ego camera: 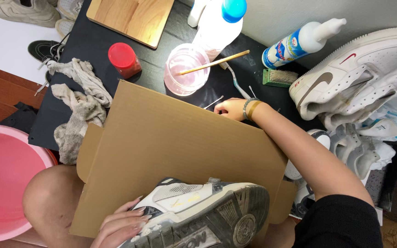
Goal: The person cleans the sole of a white sneaker using a metal pick to scrape dirt from the tread and logo, then scrubs the surface with a toothbrush and wipes it with a cloth. The shoe is held over a cardboard box while the person sits on the floor.
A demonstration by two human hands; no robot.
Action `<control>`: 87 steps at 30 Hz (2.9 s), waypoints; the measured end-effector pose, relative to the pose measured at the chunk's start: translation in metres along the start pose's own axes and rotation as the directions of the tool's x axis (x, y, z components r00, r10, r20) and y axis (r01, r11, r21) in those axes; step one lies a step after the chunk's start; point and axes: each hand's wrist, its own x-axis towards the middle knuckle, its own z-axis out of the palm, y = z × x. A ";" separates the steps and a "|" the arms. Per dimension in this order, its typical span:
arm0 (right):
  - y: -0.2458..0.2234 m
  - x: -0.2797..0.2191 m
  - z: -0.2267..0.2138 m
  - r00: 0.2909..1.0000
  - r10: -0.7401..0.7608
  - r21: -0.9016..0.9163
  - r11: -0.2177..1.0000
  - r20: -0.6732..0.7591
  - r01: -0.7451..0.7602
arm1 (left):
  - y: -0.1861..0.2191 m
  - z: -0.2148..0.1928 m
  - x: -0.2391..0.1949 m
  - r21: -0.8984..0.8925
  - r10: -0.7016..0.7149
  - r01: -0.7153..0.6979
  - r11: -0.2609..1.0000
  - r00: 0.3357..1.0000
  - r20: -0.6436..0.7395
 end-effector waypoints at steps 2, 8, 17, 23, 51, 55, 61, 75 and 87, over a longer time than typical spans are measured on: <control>-0.001 -0.002 0.003 0.997 0.077 0.005 0.997 0.030 -0.078 | -0.004 0.001 -0.012 0.000 -0.006 0.006 1.000 1.000 -0.008; -0.002 -0.015 0.010 0.826 0.496 -0.045 0.863 0.268 -0.504 | 0.000 -0.001 -0.007 -0.045 0.021 -0.023 0.999 0.999 -0.024; -0.014 -0.052 0.018 0.863 0.499 -0.194 0.842 -0.073 -0.503 | 0.012 0.004 -0.010 -0.033 0.022 -0.024 0.999 0.998 -0.061; -0.002 -0.096 -0.004 0.781 0.606 0.215 0.791 -0.149 -0.572 | -0.013 -0.006 -0.065 -0.073 -0.069 0.069 0.995 0.998 -0.001; 0.141 -0.124 0.063 0.688 0.725 0.556 0.585 -0.033 -0.590 | 0.131 0.014 0.124 -0.138 -0.150 0.142 0.980 0.987 -0.049; 0.166 -0.099 0.070 0.652 0.758 0.757 0.445 -0.034 -0.478 | 0.119 0.013 0.125 -0.151 -0.161 0.151 0.977 0.985 -0.056; 0.155 -0.116 0.083 0.751 0.610 0.641 0.687 -0.252 -0.343 | 0.110 0.015 0.129 -0.140 -0.147 0.143 0.980 0.989 -0.022; -0.059 -0.285 0.123 0.038 0.510 0.411 0.645 -0.859 0.644 | 0.108 0.003 0.159 -0.054 -0.043 0.048 0.997 0.995 0.091; -0.207 -0.311 0.220 -0.058 0.408 0.209 0.577 -0.911 0.790 | 0.147 -0.013 0.157 0.000 -0.195 0.196 0.981 0.972 0.134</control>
